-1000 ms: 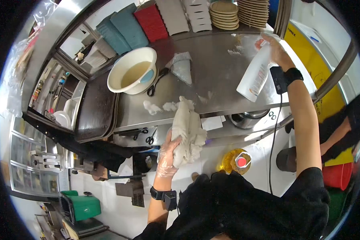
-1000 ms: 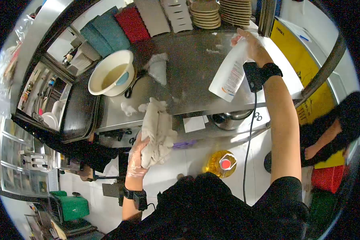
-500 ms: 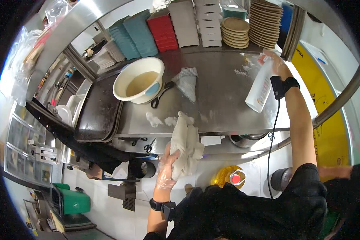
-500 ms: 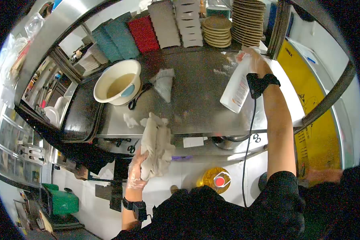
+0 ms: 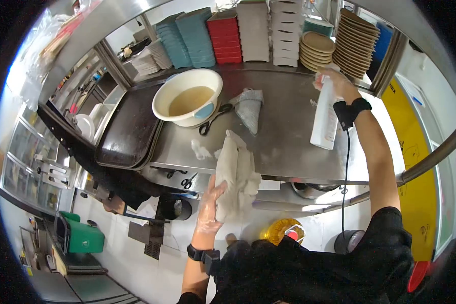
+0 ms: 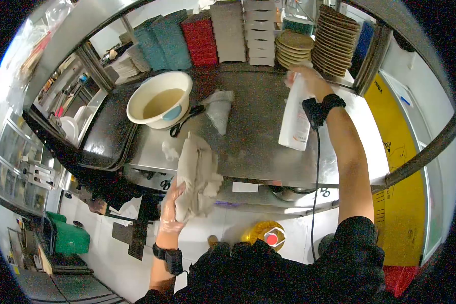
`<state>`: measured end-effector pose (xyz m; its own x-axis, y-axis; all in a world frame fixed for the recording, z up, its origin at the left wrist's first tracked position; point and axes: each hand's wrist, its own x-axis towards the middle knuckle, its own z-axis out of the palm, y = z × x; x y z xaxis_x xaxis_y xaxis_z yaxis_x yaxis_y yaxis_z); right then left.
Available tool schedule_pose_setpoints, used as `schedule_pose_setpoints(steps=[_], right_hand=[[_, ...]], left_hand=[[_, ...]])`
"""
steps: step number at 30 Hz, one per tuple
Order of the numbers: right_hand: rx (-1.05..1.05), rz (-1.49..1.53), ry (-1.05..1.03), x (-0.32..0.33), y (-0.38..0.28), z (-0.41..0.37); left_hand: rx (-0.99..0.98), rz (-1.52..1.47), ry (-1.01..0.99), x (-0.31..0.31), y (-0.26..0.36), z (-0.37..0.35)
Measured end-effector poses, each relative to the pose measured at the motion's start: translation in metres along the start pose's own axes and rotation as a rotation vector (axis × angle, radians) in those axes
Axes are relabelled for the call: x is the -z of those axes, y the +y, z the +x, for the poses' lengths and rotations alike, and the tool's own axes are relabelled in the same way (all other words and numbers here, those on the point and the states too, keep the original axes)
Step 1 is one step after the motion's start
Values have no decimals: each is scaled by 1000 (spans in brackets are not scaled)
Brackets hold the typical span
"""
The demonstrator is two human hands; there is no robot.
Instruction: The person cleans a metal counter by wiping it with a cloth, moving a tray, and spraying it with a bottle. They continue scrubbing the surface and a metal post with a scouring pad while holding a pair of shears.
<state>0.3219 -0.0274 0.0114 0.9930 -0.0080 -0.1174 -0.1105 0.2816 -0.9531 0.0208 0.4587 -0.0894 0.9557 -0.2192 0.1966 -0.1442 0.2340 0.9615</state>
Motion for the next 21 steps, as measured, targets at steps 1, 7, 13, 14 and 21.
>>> schedule_pose_setpoints(steps=[1, 7, 13, 14, 21], right_hand=[[-1, -75, -37, -13, -2, 0], [138, -238, -341, -67, 2, 18], [-76, -341, -241, -124, -4, 13], [-76, -343, -239, -130, -2, 18], [-21, -372, -276, -182, 2, 32]], left_hand=[[1, -1, 6, 8, -7, 1], [-81, 138, 13, 35, -41, 49], [192, -378, 110, 48, -80, 70], [75, -150, -29, 48, -81, 69], [-117, 14, -21, 34, -59, 67]])
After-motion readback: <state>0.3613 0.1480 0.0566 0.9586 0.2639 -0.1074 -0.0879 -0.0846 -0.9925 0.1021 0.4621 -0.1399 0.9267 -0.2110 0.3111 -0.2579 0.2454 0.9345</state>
